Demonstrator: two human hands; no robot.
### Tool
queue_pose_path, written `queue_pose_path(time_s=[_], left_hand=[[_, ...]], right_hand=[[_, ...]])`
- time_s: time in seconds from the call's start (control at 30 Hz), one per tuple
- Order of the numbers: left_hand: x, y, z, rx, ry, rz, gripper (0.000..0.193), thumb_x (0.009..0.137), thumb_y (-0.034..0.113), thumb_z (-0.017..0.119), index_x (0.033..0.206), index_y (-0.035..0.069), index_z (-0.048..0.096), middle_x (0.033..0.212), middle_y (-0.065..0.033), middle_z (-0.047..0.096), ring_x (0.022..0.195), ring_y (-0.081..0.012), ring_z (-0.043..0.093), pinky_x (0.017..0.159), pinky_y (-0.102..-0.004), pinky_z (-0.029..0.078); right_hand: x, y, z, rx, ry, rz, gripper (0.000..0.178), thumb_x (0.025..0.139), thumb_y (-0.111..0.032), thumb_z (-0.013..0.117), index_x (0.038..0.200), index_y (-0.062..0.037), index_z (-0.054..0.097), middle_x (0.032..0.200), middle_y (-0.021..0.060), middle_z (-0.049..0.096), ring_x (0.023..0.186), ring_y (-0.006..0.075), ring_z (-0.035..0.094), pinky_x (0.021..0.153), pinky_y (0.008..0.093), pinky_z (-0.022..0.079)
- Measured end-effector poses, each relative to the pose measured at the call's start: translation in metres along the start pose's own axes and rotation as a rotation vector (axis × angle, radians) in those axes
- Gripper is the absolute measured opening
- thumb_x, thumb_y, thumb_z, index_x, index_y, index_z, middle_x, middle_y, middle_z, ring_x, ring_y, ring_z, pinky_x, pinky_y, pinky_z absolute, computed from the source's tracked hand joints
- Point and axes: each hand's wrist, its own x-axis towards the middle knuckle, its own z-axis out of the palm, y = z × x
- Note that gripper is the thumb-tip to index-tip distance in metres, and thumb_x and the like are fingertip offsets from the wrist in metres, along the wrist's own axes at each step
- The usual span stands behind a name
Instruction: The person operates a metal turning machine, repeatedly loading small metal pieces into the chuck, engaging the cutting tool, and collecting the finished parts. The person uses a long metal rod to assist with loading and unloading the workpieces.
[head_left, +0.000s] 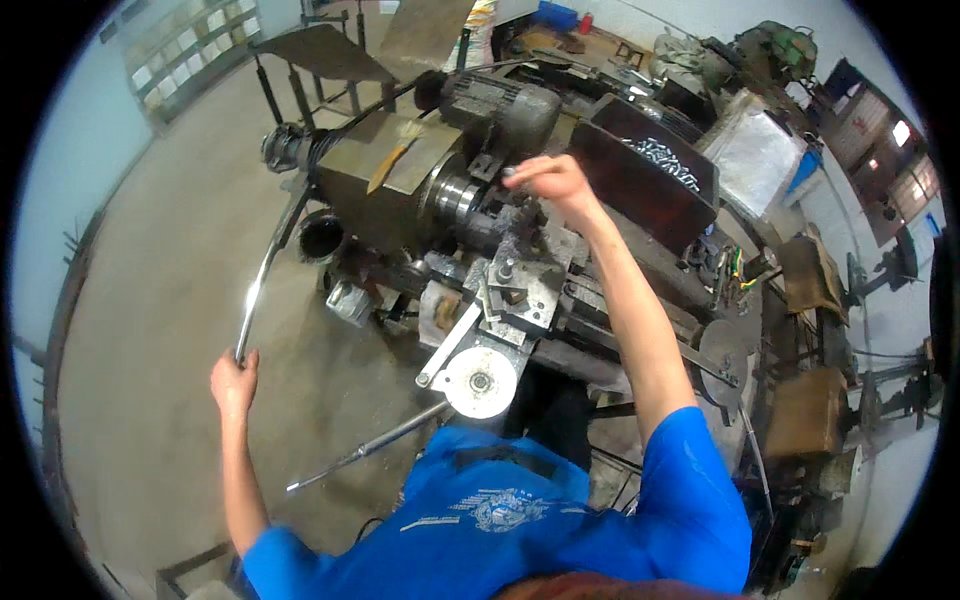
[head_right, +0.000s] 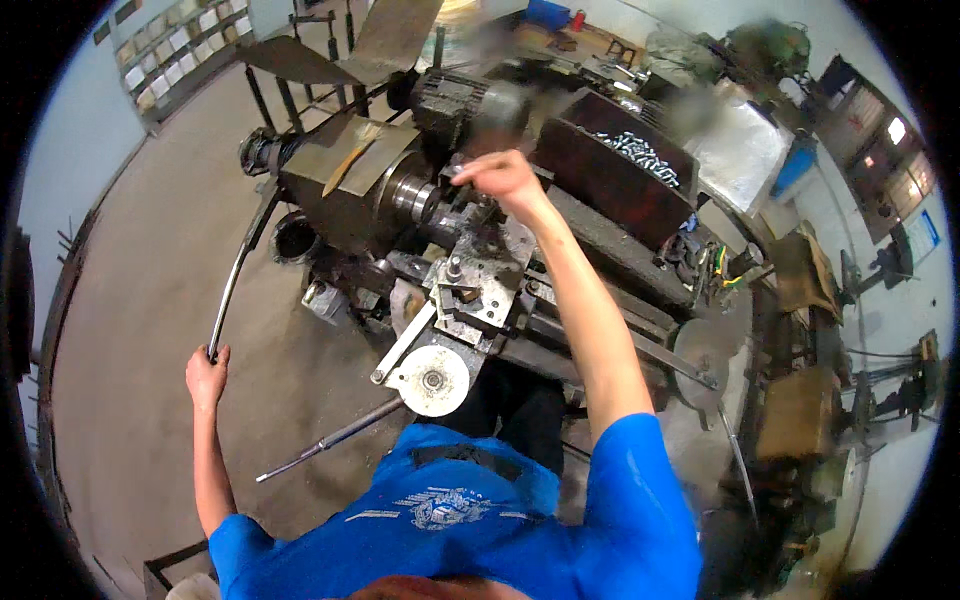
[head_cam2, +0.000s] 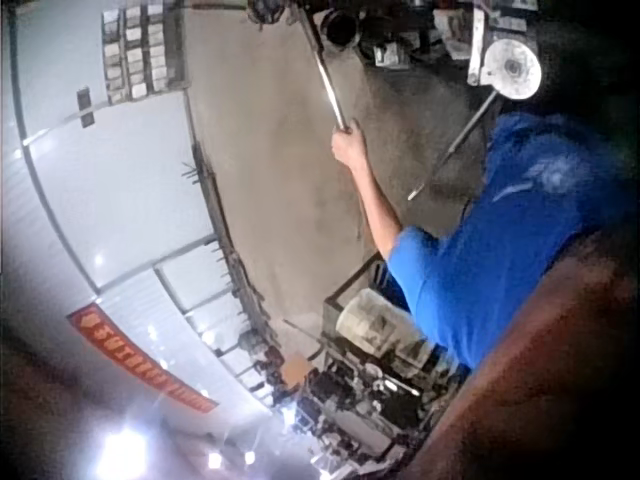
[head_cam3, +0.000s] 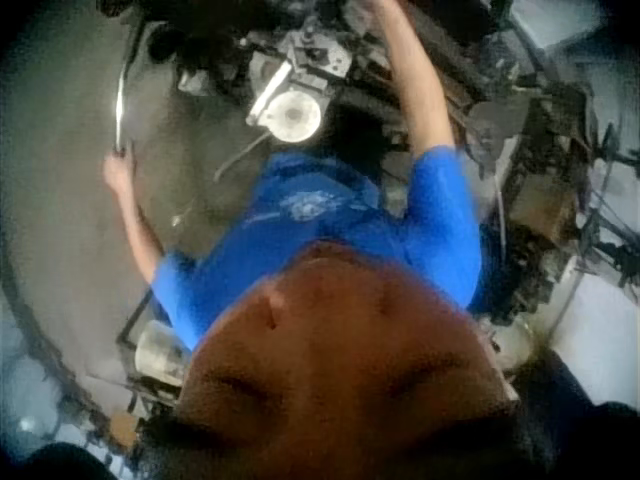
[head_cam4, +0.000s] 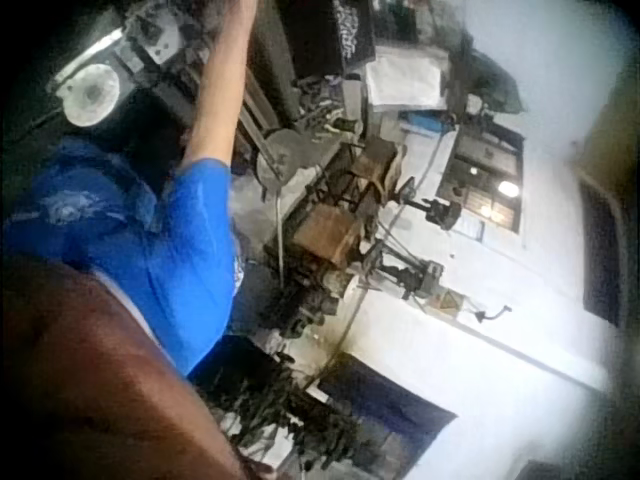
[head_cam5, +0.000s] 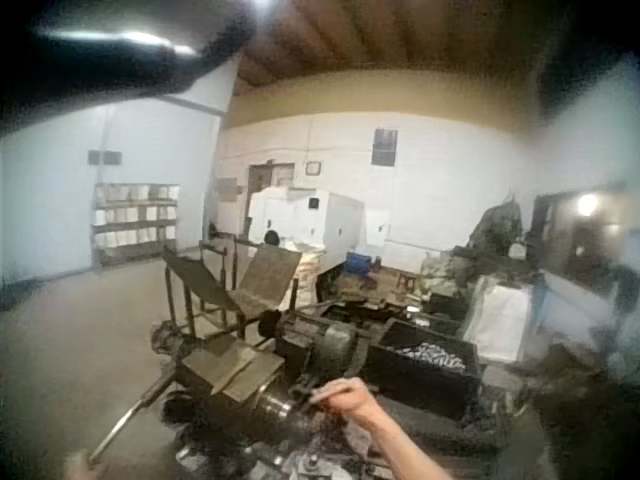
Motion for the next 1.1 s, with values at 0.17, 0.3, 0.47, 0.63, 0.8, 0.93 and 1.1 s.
queue_pose_path(time_s=[0.17, 0.3, 0.47, 0.63, 0.8, 0.93, 1.1], left_hand=[[0.015, 0.045, -0.013, -0.159, 0.234, 0.463, 0.036, 0.083, 0.021, 0.061, 0.112, 0.001, 0.054, 0.089, -0.0148, 0.062, 0.082, -0.0339, 0.06, 0.073, -0.0401, 0.048], [0.014, 0.137, -0.041, -0.492, 0.304, 0.746, 0.032, 0.084, 0.014, 0.059, 0.113, 0.002, 0.055, 0.094, -0.013, 0.063, 0.082, -0.0308, 0.062, 0.074, -0.0366, 0.048], [0.007, 0.204, -0.05, -0.566, 0.262, 0.952, 0.029, 0.082, 0.01, 0.062, 0.11, 0.003, 0.058, 0.095, -0.0113, 0.063, 0.075, -0.0239, 0.062, 0.068, -0.032, 0.049], [0.023, 0.208, -0.046, -0.56, 0.34, 0.862, 0.033, 0.082, 0.015, 0.064, 0.113, 0.007, 0.057, 0.091, -0.0102, 0.062, 0.064, -0.0204, 0.061, 0.06, -0.0317, 0.047], [0.054, 0.217, -0.033, -0.435, 0.403, 0.772, 0.042, 0.085, 0.033, 0.059, 0.122, 0.014, 0.053, 0.088, -0.0096, 0.062, 0.064, -0.0265, 0.061, 0.058, -0.0356, 0.047], [0.074, 0.235, -0.014, -0.314, 0.369, 0.793, 0.045, 0.086, 0.042, 0.054, 0.123, 0.017, 0.051, 0.084, -0.0122, 0.061, 0.07, -0.0315, 0.062, 0.058, -0.0409, 0.048], [0.075, 0.241, 0.012, -0.299, 0.394, 0.828, 0.033, 0.086, 0.032, 0.057, 0.112, 0.011, 0.056, 0.09, -0.0117, 0.065, 0.072, -0.0311, 0.063, 0.06, -0.0392, 0.049]], right_hand=[[-0.065, -0.015, -0.055, 0.421, -0.038, 0.172, 0.036, 0.057, -0.018, 0.056, 0.08, 0.0049, 0.07, 0.091, 0.0177, 0.067, 0.089, 0.0283, 0.063, 0.086, 0.0327, 0.046], [-0.098, -0.035, -0.067, 0.476, -0.045, 0.151, 0.041, 0.06, -0.026, 0.065, 0.085, 0.007, 0.069, 0.096, 0.0214, 0.065, 0.094, 0.0308, 0.062, 0.084, 0.0363, 0.048], [-0.12, -0.062, -0.061, 0.486, -0.029, 0.044, 0.049, 0.06, -0.036, 0.071, 0.086, 0.0065, 0.069, 0.103, 0.0228, 0.062, 0.097, 0.0314, 0.06, 0.086, 0.0373, 0.048], [-0.122, -0.062, -0.073, 0.334, 0.007, 0.056, 0.049, 0.061, -0.037, 0.07, 0.084, 0.0064, 0.069, 0.099, 0.0217, 0.064, 0.094, 0.029, 0.061, 0.085, 0.0352, 0.048], [-0.114, -0.043, -0.14, 0.108, 0.279, 0.257, 0.034, 0.064, -0.015, 0.054, 0.087, 0.0054, 0.068, 0.092, 0.0153, 0.066, 0.083, 0.0218, 0.062, 0.073, 0.0311, 0.05], [-0.095, -0.031, -0.162, -0.062, 0.569, 0.194, 0.059, 0.064, 0.001, 0.054, 0.123, -0.0035, 0.054, 0.118, 0.0094, 0.056, 0.095, 0.0176, 0.057, 0.075, 0.0263, 0.047], [-0.128, -0.024, -0.11, -0.258, 0.413, 0.145, 0.054, 0.063, -0.004, 0.054, 0.116, -0.0075, 0.059, 0.121, 0.0068, 0.056, 0.093, 0.0161, 0.058, 0.076, 0.0265, 0.046]])
